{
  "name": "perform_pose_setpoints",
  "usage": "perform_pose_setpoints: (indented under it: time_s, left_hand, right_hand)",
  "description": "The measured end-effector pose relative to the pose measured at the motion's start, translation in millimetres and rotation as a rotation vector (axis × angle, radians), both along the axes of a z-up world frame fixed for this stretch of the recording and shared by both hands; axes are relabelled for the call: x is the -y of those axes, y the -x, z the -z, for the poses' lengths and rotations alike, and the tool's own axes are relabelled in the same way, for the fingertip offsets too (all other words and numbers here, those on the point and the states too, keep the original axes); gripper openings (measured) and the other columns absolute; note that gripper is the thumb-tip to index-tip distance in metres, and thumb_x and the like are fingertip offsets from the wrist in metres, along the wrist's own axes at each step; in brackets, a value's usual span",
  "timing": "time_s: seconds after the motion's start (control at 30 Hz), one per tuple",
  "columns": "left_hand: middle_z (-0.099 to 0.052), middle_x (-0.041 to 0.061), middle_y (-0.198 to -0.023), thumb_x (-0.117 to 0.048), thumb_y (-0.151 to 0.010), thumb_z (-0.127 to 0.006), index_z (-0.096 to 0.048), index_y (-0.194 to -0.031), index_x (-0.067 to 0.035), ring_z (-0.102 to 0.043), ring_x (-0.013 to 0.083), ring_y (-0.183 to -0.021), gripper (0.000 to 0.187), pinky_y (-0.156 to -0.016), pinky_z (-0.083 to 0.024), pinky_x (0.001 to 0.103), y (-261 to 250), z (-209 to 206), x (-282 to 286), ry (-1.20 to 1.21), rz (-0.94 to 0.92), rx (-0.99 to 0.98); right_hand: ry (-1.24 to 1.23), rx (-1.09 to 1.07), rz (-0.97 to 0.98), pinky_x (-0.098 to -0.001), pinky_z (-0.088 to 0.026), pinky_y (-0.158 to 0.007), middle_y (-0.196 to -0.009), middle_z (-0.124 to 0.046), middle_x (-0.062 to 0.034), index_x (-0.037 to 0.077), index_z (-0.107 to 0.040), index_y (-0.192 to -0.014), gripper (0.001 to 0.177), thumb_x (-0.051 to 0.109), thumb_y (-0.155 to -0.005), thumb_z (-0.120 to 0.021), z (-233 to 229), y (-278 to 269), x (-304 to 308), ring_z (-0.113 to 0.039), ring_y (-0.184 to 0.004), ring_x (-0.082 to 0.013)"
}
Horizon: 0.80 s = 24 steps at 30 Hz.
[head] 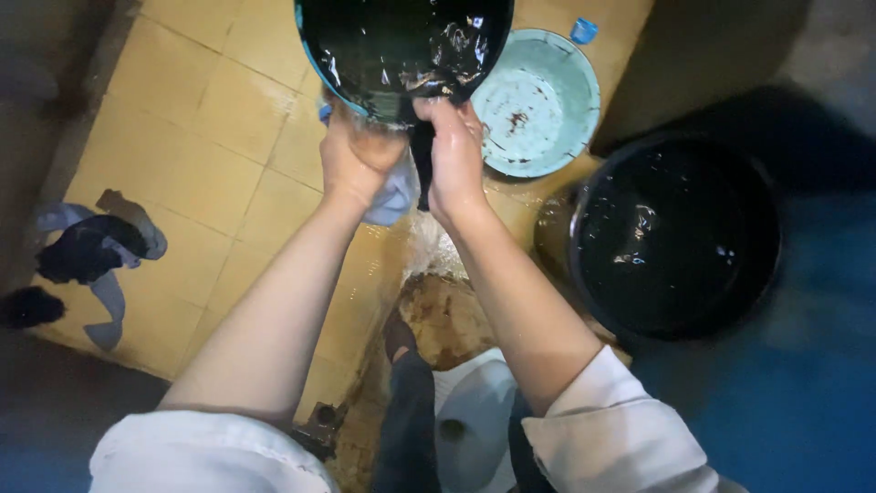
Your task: Hand-washing clothes in a bathroom basin using a water scoop and bucket.
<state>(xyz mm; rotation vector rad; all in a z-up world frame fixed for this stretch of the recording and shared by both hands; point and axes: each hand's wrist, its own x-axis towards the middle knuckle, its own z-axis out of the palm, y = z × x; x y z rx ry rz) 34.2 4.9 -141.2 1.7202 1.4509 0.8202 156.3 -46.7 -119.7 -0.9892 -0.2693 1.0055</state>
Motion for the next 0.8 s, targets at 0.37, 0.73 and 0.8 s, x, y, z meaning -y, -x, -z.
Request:
perform_pose_setpoints:
  time_s: [0.37,0.73,0.8]
  left_hand:
    - [-0.076,0.019,-0.096,-0.014,-0.082,-0.060,-0.070,-0.106,-0.001,-0.076,0.0366,-0.094,0.029,-0.081,-0.058,0.043,55,29,-47,-0.085,0.059,0.066]
    - [-0.070,0.027,-0.112,-0.028,-0.091,-0.064,-0.069,-0.110,0.000,-0.062,0.0442,-0.108,0.034,-0.102,-0.044,0.051,56,54,-73,-0.047,0.088,-0.268]
    - [-0.070,0.025,-0.116,-0.021,-0.095,-0.058,-0.073,-0.107,0.000,-0.063,0.0428,-0.113,0.028,-0.102,-0.045,0.052,61,86,-86,-0.259,0.335,-0.615]
  right_hand:
    - [-0.170,-0.132,-0.185,-0.0400,-0.055,-0.090,-0.102,-0.067,-0.0146,-0.002,-0.057,-0.099,0.019,0.005,-0.097,-0.074,20,39,-59,-0.066,-0.095,-0.0226]
    - [-0.254,0.027,-0.173,-0.0347,-0.050,-0.098,-0.112,-0.069,-0.0094,0.001,-0.063,-0.118,0.026,0.006,-0.094,-0.072,5,53,-83,-0.063,-0.104,-0.0186]
    - [0.159,0.160,-0.189,-0.0383,-0.046,-0.075,-0.100,-0.064,-0.0129,0.001,-0.064,-0.121,0.024,0.009,-0.100,-0.072,-2,54,-84,-0.056,-0.086,-0.0225]
